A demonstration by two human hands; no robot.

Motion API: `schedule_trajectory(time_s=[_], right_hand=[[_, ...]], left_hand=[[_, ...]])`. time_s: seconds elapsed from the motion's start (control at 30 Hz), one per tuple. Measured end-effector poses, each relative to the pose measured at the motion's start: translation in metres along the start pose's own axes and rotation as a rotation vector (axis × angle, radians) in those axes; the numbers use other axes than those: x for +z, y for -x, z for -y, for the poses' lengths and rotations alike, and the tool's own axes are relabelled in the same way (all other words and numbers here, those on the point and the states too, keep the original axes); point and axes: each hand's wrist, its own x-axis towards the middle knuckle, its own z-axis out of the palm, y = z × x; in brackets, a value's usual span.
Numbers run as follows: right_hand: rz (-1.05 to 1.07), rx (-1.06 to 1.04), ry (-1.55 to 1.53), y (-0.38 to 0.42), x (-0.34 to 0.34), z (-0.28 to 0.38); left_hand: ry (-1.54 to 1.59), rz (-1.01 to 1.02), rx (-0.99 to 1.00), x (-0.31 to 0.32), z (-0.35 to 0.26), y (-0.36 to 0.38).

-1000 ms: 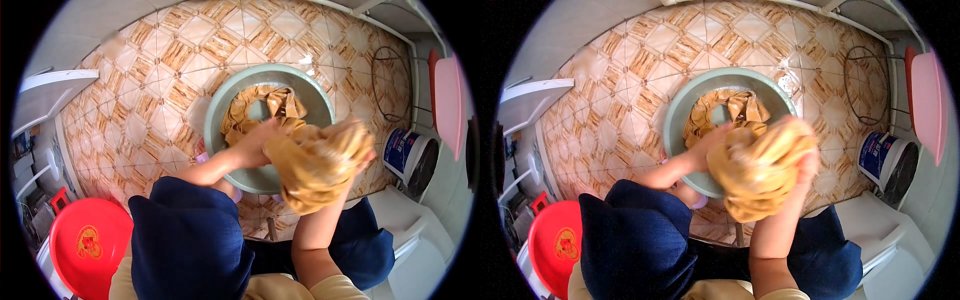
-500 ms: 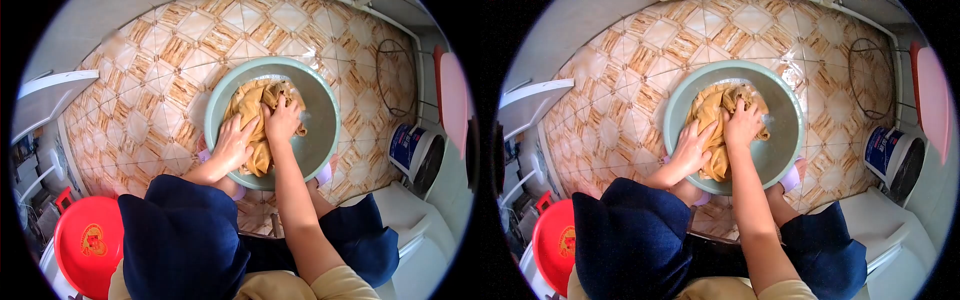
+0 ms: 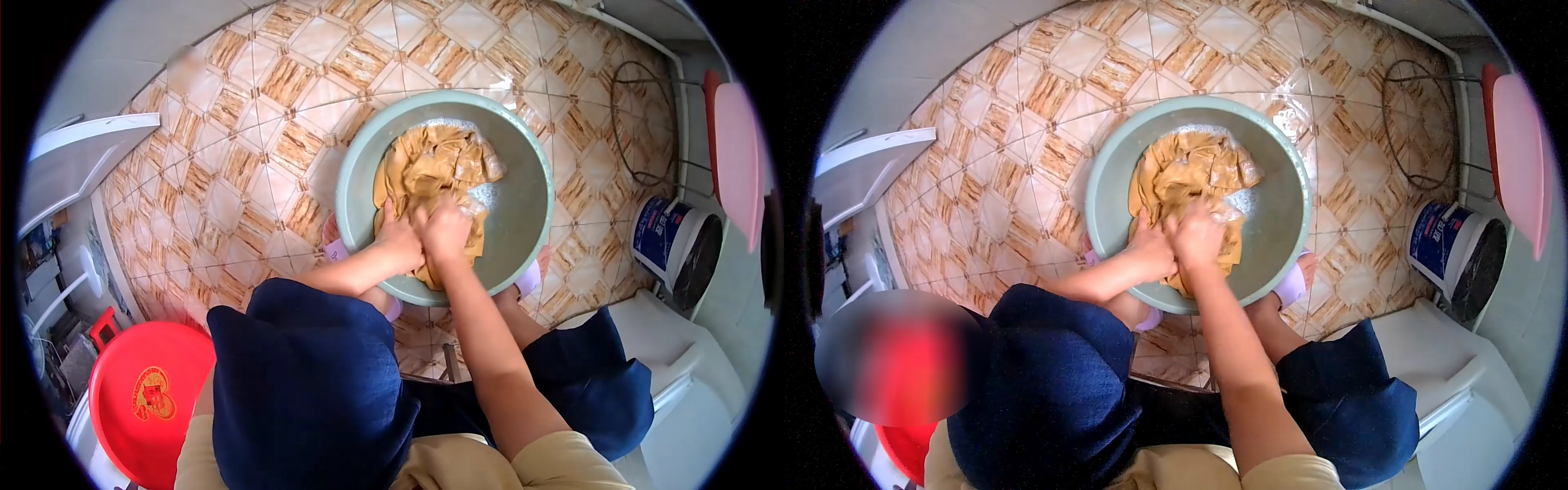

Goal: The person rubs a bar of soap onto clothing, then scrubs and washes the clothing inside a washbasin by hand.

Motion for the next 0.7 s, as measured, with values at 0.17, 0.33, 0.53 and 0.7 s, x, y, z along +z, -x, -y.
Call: schedule_trajectory(time_s=[0.17, 0.33, 0.53, 0.7], right_hand=[[0.071, 0.323, -0.045, -0.077, -0.009, -0.032], [0.058, 0.249, -0.209, -0.027, -0.038, -0.006], [-0.019, 0.457, -0.035, -0.04, 0.011, -0.063], [-0.161, 0.464, -0.42, -0.066, -0.041, -0.075]], left_hand=[[0.098, -0.255, -0.001, 0.012, 0.004, -0.003], [0.102, -0.257, -0.022, 0.008, 0.005, -0.003], [0.16, -0.287, 0.022, 0.011, 0.007, 0.0], [0.504, -0.589, 0.032, 0.005, 0.008, 0.006]])
